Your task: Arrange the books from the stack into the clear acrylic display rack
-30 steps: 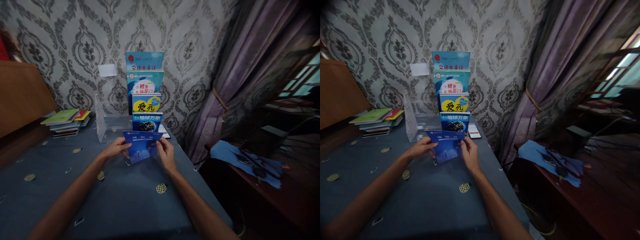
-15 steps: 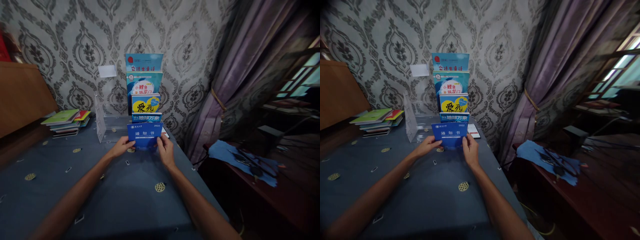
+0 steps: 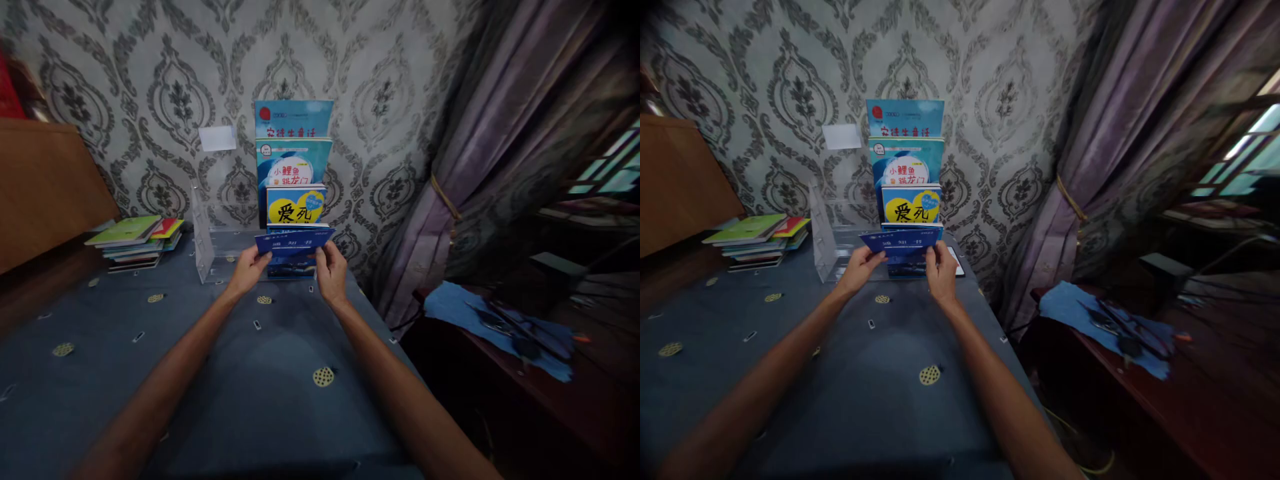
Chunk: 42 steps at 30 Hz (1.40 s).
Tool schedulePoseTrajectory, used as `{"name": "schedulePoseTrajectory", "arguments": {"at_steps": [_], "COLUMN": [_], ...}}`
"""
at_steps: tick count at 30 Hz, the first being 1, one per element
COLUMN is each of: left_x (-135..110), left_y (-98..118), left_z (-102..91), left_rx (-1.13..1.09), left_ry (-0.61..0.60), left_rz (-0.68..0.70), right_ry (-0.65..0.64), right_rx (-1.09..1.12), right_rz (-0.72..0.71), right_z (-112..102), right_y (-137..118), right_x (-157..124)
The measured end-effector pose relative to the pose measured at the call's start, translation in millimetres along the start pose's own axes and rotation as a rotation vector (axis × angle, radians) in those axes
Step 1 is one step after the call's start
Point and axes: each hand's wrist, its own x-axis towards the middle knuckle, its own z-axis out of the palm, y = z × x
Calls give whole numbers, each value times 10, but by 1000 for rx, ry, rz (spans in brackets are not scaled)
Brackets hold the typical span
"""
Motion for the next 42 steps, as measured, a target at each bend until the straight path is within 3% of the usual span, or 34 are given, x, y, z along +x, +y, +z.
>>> {"name": "schedulePoseTrajectory", "arguments": {"at_steps": [14,23,30,42], "left_x": [135,225,206,142], "left_y": [-38,-26,-144,-289], "left_z": [28,64,73,144], "left_rx": [-38,-42,-62,20], "left_ry": [16,18,9,14], "left_rz": [20,102,62,-9], "right_ry": [16,-30,-86,-42], "right_rx": [-14,84,68,-104], "right_rz": [-24,57,83,88], "right_z": [45,38,18,-58], "right_y": [136,196,331,481], "right_x": [115,300,213,120]}}
